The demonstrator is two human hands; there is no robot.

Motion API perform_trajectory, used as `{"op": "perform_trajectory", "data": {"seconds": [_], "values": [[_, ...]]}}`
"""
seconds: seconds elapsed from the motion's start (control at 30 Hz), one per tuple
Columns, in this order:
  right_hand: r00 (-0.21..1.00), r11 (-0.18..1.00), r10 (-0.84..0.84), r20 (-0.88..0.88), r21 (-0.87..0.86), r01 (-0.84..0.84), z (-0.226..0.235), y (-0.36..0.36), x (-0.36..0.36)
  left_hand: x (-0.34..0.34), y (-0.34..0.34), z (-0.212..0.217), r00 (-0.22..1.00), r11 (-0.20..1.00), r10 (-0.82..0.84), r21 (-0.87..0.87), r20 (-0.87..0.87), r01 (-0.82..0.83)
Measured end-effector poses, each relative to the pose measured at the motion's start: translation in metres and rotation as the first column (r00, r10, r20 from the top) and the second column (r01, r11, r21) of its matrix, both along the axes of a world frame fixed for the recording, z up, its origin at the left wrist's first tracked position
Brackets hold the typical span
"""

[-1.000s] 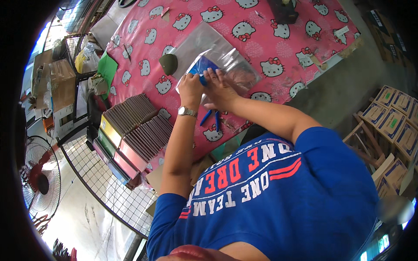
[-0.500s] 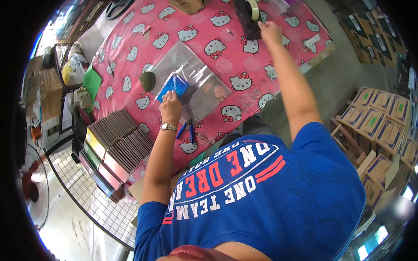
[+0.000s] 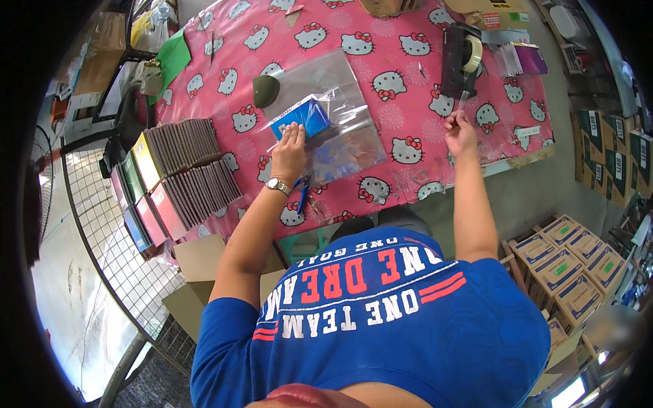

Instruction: The person selects small colorful notebooks from a stack, slides them into individual plastic sleeves, removes the adhesive backing to seal each bag, and then places the finished packages into a cardboard box.

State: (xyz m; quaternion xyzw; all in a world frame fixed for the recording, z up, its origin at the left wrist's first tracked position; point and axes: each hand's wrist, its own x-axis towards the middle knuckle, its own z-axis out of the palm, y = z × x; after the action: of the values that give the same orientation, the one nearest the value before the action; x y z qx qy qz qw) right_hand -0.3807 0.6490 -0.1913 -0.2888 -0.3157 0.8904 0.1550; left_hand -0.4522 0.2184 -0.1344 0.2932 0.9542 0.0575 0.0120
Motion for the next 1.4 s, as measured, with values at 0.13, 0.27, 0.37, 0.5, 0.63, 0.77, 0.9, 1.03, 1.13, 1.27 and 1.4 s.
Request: {"op": "perform_trajectory", "data": {"seconds": [0.13,0.27,0.37,0.5,0.63,0.77,0.9,1.03,1.13,1.27,1.4], "values": [[0.856,0.805,0.511,-0.076,-0.306,-0.508,0.015,-0.078,-0.067,0.007,-0.006,-0.013,0.996,0.997,0.03,0.08,-0.079,-0.024],[0.344,0.216,0.928,0.146,0.543,-0.811,0.133,-0.224,-0.142,0.008,-0.005,-0.02,0.986,0.989,0.067,0.144,-0.155,-0.044],[0.109,-0.443,0.812,0.574,0.726,-0.526,0.106,-0.257,-0.18,0.006,-0.003,-0.019,0.976,0.987,0.059,0.159,-0.211,-0.025],[0.048,-0.778,0.537,0.842,0.516,-0.358,0.093,-0.264,-0.179,0.01,-0.01,-0.021,0.969,0.953,0.102,0.303,-0.226,-0.03],[0.146,-0.834,0.44,0.886,0.464,-0.299,0.094,-0.275,-0.173,0.012,-0.019,-0.028,0.977,0.913,0.122,0.406,-0.173,-0.042],[0.294,-0.838,0.36,0.885,0.445,-0.315,0.101,-0.266,-0.159,0.014,-0.024,-0.018,0.988,0.962,0.033,0.272,-0.153,0.011],[0.531,-0.54,0.286,0.798,0.592,-0.598,0.084,-0.194,-0.136,0.019,-0.037,0.012,0.999,0.979,0.028,0.201,-0.033,-0.021],[0.717,0.14,0.202,0.667,0.705,-0.696,0.069,-0.22,-0.072,-0.033,-0.055,0.014,0.972,0.937,0.192,0.321,-0.132,-0.141],[0.559,0.648,0.701,0.442,-0.068,-0.759,0.061,-0.3,-0.017,-0.079,-0.037,0.031,0.733,0.863,0.189,0.245,0.653,-0.441],[0.758,0.769,0.634,0.155,-0.229,-0.597,0.121,-0.29,-0.013,-0.096,-0.008,0.081,0.634,0.924,0.066,0.192,0.77,-0.329],[0.759,0.776,0.628,0.171,-0.053,-0.629,0.169,-0.22,-0.003,-0.071,0.012,0.131,0.397,0.757,-0.089,0.321,0.913,-0.569]]}}
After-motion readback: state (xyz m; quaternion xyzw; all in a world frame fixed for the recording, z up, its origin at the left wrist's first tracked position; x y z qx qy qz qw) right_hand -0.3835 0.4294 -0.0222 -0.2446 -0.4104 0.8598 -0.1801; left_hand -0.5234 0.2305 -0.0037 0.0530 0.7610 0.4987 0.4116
